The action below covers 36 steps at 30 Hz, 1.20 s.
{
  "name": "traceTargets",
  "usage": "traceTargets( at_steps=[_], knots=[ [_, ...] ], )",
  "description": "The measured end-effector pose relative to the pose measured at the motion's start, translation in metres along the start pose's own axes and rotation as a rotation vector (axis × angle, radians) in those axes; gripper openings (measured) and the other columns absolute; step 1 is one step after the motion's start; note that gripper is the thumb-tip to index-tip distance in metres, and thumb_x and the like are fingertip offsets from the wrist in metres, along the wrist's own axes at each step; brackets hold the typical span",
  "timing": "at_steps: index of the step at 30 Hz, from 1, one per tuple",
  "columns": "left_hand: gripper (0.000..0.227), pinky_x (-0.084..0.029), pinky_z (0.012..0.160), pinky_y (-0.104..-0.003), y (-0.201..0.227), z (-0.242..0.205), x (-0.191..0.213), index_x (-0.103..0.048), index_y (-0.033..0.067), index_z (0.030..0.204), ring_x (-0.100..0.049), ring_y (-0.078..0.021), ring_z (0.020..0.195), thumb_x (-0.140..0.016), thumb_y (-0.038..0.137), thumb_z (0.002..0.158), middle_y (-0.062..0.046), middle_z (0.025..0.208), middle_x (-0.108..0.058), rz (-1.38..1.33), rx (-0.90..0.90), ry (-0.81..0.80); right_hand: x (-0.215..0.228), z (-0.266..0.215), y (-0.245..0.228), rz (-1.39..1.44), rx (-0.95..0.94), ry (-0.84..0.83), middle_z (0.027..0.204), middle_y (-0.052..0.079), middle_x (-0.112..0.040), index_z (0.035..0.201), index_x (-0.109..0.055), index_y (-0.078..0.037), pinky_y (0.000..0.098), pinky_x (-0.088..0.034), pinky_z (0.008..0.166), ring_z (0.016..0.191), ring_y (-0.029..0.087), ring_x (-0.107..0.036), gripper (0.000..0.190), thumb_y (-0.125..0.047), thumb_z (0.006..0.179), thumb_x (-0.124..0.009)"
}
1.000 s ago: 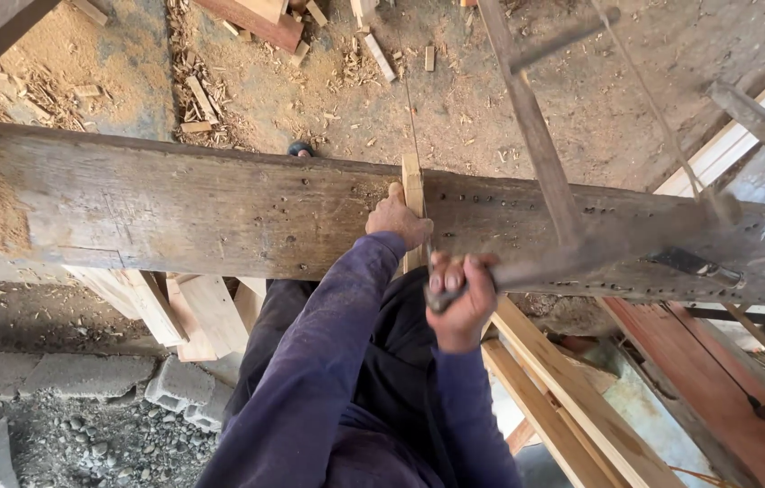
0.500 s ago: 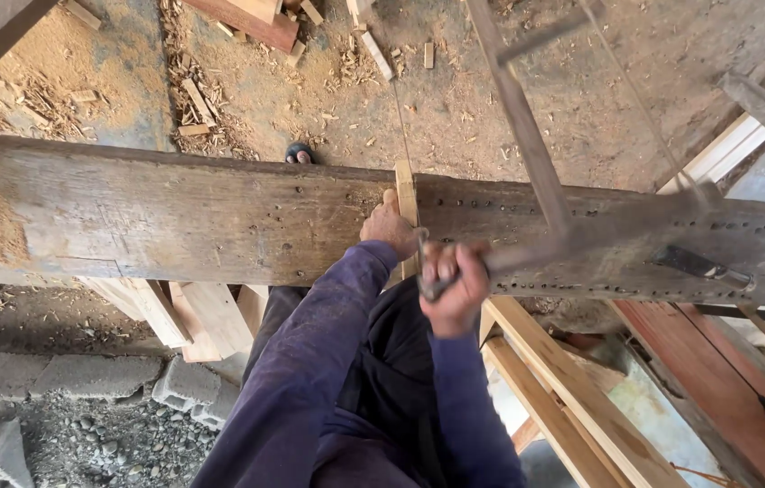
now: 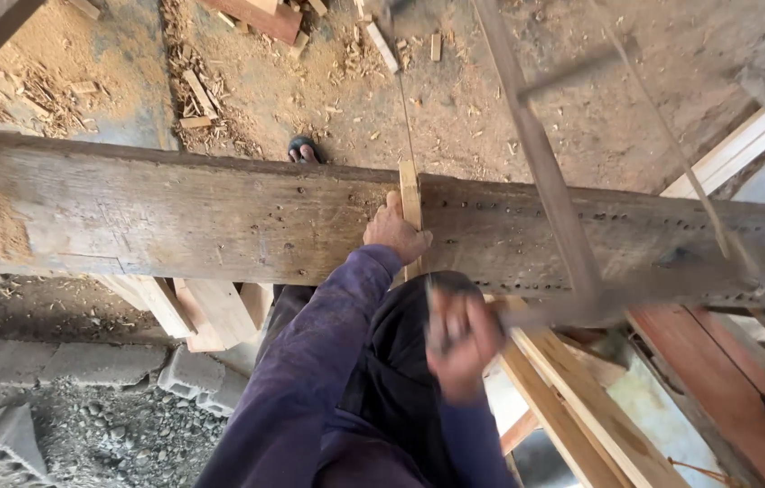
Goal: The person uses a bow saw to cut a small piece of wood clamped to a wooden workbench. They saw through the wood, remove the cut piece, and then pick up another piece of wood from the floor to place on the bench for further cutting.
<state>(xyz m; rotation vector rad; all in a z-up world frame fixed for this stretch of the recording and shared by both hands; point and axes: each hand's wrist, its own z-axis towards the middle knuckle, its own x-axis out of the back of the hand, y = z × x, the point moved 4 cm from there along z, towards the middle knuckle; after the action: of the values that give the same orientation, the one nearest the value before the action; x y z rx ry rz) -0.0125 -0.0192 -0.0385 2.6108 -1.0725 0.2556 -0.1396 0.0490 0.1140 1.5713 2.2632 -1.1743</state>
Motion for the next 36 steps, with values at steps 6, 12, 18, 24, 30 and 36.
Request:
traceTargets(
  at_steps=[6, 12, 18, 24, 30, 36],
  knots=[
    [0.077, -0.051, 0.098, -0.052, -0.001, -0.003, 0.001, -0.043, 0.0075, 0.122, -0.063, -0.0458, 0.114, -0.085, 0.04, 0.066, -0.026, 0.115, -0.065, -0.01, 0.029, -0.009, -0.025, 0.017, -0.001, -0.733, 0.188, 0.005, 0.066, 0.0, -0.039, 0.084, -0.046, -0.012, 0.0329, -0.046, 0.068, 0.059, 0.016, -0.04, 0.019, -0.007, 0.1, -0.056],
    [0.072, -0.051, 0.098, -0.053, 0.007, 0.0, 0.007, -0.042, 0.0086, 0.123, -0.062, -0.0461, 0.115, -0.082, 0.036, 0.069, -0.026, 0.119, -0.063, -0.037, 0.036, -0.019, -0.004, -0.102, -0.061, -0.124, 0.046, -0.024, 0.063, -0.001, -0.046, 0.094, -0.052, -0.015, 0.038, -0.046, 0.078, 0.053, 0.016, -0.042, 0.014, -0.007, 0.104, -0.046],
    [0.068, -0.051, 0.099, -0.053, -0.004, 0.002, -0.005, -0.044, 0.0081, 0.121, -0.062, -0.0465, 0.117, -0.08, 0.04, 0.073, -0.026, 0.12, -0.063, -0.048, -0.004, -0.001, -0.002, 0.052, 0.029, -0.148, -0.057, 0.009, 0.064, -0.002, -0.042, 0.082, -0.048, -0.015, 0.0287, -0.043, 0.057, 0.053, 0.011, -0.041, 0.024, -0.008, 0.104, -0.055],
    [0.074, -0.051, 0.098, -0.051, -0.004, -0.008, 0.0, -0.043, 0.0058, 0.118, -0.064, -0.0447, 0.115, -0.082, 0.049, 0.072, -0.028, 0.115, -0.064, 0.002, -0.042, -0.044, -0.006, 0.095, 0.047, -0.214, -0.036, 0.03, 0.064, 0.001, -0.046, 0.09, -0.054, -0.012, 0.0362, -0.056, 0.078, 0.055, 0.018, -0.049, 0.009, -0.009, 0.097, -0.059],
    [0.076, -0.053, 0.097, -0.051, 0.001, 0.0, 0.005, -0.043, 0.0066, 0.121, -0.065, -0.0449, 0.113, -0.085, 0.044, 0.07, -0.026, 0.114, -0.068, 0.029, -0.024, -0.032, -0.018, 0.019, 0.002, -0.172, -0.003, -0.03, 0.065, -0.002, -0.042, 0.089, -0.052, -0.014, 0.0314, -0.049, 0.07, 0.055, 0.012, -0.041, 0.017, -0.006, 0.102, -0.058],
    [0.079, -0.052, 0.097, -0.051, -0.002, -0.003, 0.0, -0.041, 0.0066, 0.123, -0.064, -0.0453, 0.114, -0.087, 0.039, 0.068, -0.026, 0.118, -0.065, 0.017, -0.024, -0.041, 0.017, -0.101, -0.067, -0.208, -0.035, 0.073, 0.059, -0.002, -0.037, 0.086, -0.048, -0.016, 0.0388, -0.048, 0.079, 0.049, 0.013, -0.038, 0.02, -0.011, 0.105, -0.049]
  ],
)
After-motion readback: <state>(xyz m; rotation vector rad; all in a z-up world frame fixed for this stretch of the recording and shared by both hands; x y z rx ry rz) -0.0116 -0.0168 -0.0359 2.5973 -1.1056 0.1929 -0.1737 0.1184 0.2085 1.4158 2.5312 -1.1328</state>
